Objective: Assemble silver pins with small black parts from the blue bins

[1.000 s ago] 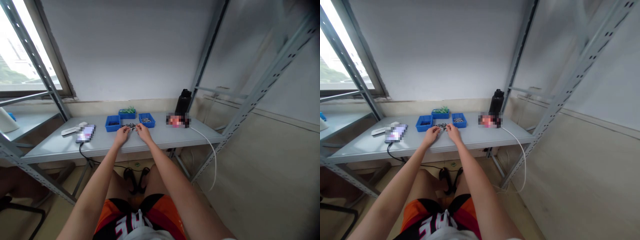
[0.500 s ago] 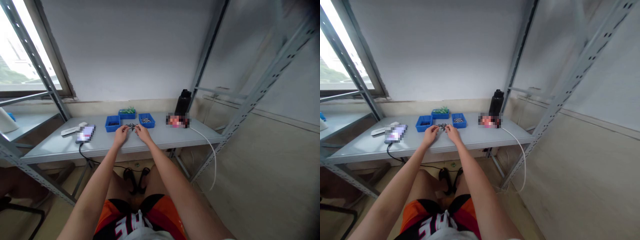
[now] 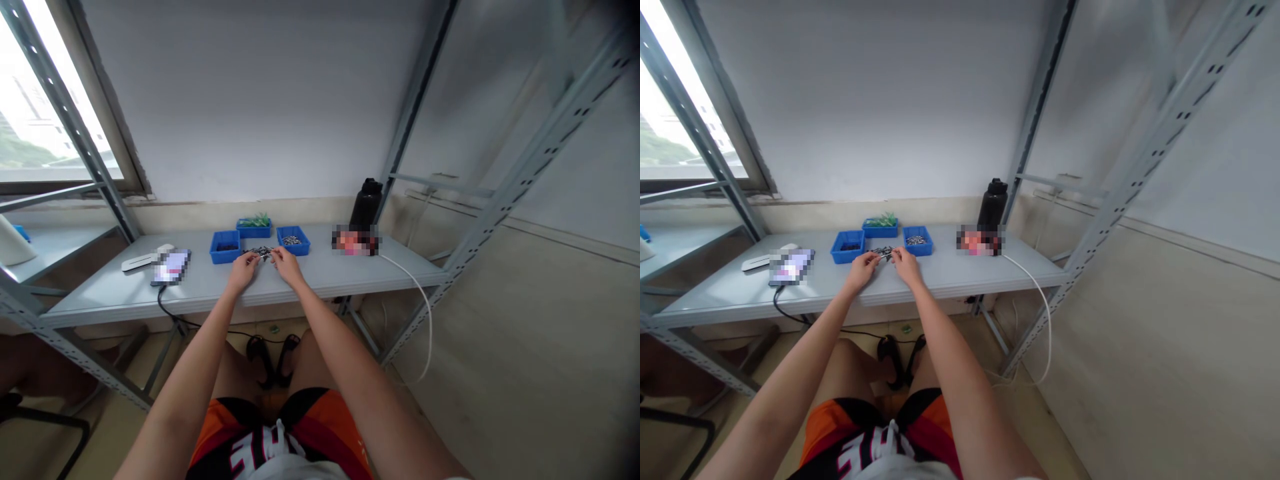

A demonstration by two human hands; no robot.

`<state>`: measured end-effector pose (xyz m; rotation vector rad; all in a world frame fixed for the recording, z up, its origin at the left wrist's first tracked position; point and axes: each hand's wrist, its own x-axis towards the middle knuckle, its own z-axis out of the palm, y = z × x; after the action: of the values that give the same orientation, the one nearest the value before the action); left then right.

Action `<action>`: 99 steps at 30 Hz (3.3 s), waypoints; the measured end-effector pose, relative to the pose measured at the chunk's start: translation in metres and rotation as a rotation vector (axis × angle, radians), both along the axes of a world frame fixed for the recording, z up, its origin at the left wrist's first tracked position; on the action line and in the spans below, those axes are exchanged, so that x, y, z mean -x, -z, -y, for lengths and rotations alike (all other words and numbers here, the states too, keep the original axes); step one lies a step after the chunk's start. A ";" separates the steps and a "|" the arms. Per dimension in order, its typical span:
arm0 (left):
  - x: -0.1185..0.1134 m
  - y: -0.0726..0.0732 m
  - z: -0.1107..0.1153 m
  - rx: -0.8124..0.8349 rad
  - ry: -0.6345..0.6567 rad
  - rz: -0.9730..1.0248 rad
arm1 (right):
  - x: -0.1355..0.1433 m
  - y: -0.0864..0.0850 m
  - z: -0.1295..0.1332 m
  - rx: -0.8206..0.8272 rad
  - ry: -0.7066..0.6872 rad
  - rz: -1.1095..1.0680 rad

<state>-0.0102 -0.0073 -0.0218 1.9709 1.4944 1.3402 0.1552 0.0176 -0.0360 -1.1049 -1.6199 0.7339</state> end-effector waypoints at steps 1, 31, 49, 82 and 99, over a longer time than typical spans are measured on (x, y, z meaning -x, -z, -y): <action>0.000 -0.001 0.000 -0.011 -0.008 0.007 | 0.000 0.000 0.001 0.006 -0.006 0.011; -0.001 0.000 0.000 0.020 0.079 -0.084 | 0.000 -0.004 0.005 -0.025 0.026 -0.010; -0.001 -0.001 0.001 0.016 0.050 0.035 | 0.000 -0.010 0.013 -0.057 0.059 0.133; -0.002 0.002 -0.001 0.058 0.004 -0.027 | -0.007 -0.007 -0.002 0.064 0.138 -0.210; 0.000 -0.002 0.003 0.023 -0.213 -0.017 | 0.009 -0.011 0.022 -0.158 0.103 0.826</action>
<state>-0.0105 -0.0104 -0.0199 1.8556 1.7612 1.3842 0.1464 -0.0043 -0.0254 -1.4612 -2.2236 0.0465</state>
